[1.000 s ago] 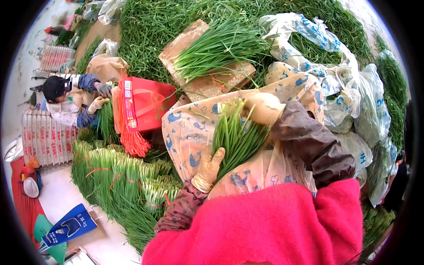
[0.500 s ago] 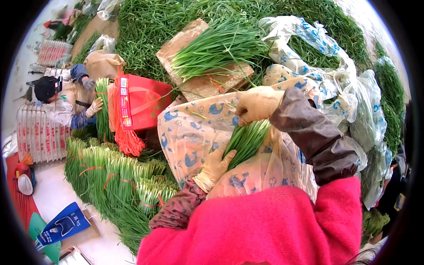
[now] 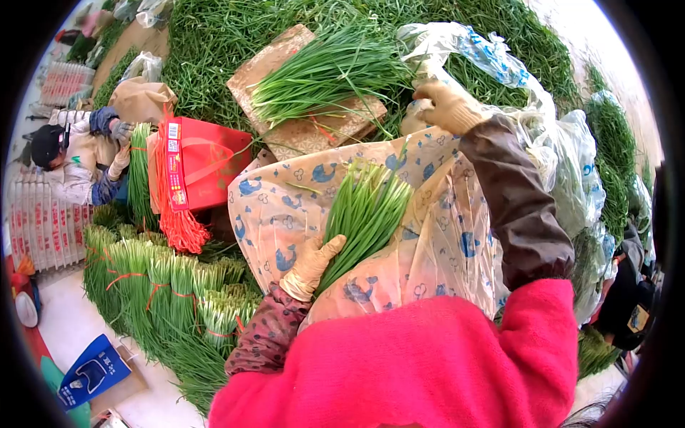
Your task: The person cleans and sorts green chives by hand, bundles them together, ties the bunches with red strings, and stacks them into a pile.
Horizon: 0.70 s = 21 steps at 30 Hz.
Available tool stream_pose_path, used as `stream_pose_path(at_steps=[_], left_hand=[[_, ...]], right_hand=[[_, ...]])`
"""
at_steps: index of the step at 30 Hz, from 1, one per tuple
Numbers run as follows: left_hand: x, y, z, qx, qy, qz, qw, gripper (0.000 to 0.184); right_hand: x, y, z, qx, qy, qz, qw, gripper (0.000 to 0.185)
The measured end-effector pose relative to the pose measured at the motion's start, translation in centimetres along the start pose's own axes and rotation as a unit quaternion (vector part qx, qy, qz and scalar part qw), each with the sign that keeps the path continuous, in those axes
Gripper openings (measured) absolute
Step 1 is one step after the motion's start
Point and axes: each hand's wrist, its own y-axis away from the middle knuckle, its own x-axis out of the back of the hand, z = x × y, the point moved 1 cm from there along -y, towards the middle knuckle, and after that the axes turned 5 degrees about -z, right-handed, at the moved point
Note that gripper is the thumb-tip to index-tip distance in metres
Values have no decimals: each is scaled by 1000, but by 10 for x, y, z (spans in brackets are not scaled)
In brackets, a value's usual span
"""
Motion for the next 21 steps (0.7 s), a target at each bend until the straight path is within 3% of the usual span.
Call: stream_pose_path(at_steps=[1, 2, 4, 8, 9, 10, 12, 14, 15, 16, 18, 20, 21], left_hand=[[-2, 0, -3, -15, 60, 1, 998, 46], [-1, 0, -3, -18, 64, 2, 998, 46], [-2, 5, 3, -3, 104, -19, 994, 49], [-6, 9, 8, -34, 121, -11, 992, 43], [-6, 10, 8, -35, 121, -12, 992, 43], [-5, 11, 7, -34, 153, -17, 988, 44], [-2, 13, 6, -36, 218, -27, 975, 45], [2, 14, 3, -48, 241, -43, 968, 47], [3, 15, 2, -45, 276, -41, 959, 47], [3, 17, 0, -40, 311, -37, 949, 48], [6, 20, 0, -47, 312, -48, 948, 48], [10, 18, -2, -33, 367, -62, 928, 48], [16, 16, -9, -39, 373, -49, 925, 48]], right_hand=[[-4, 3, -3, 42, -89, -69, 993, 50], [-10, 5, -8, 22, -204, -182, 962, 52], [-13, 19, -30, 154, -208, -177, 950, 53], [-20, 25, -54, 118, -262, -171, 943, 44], [-27, 19, -50, 222, -158, -32, 962, 38], [-34, 16, -48, 317, -48, 107, 941, 34], [-45, 17, -47, 284, -188, -41, 940, 31], [-47, 34, -48, 157, -148, -176, 960, 34], [-55, 33, -56, 248, -132, -113, 953, 37], [-51, 31, -50, 249, -129, -117, 953, 37], [-30, 33, -42, 78, -98, -82, 989, 36], [-18, 11, -12, -45, -122, 80, 988, 35], [-6, 9, -1, -44, -70, 127, 988, 34]])
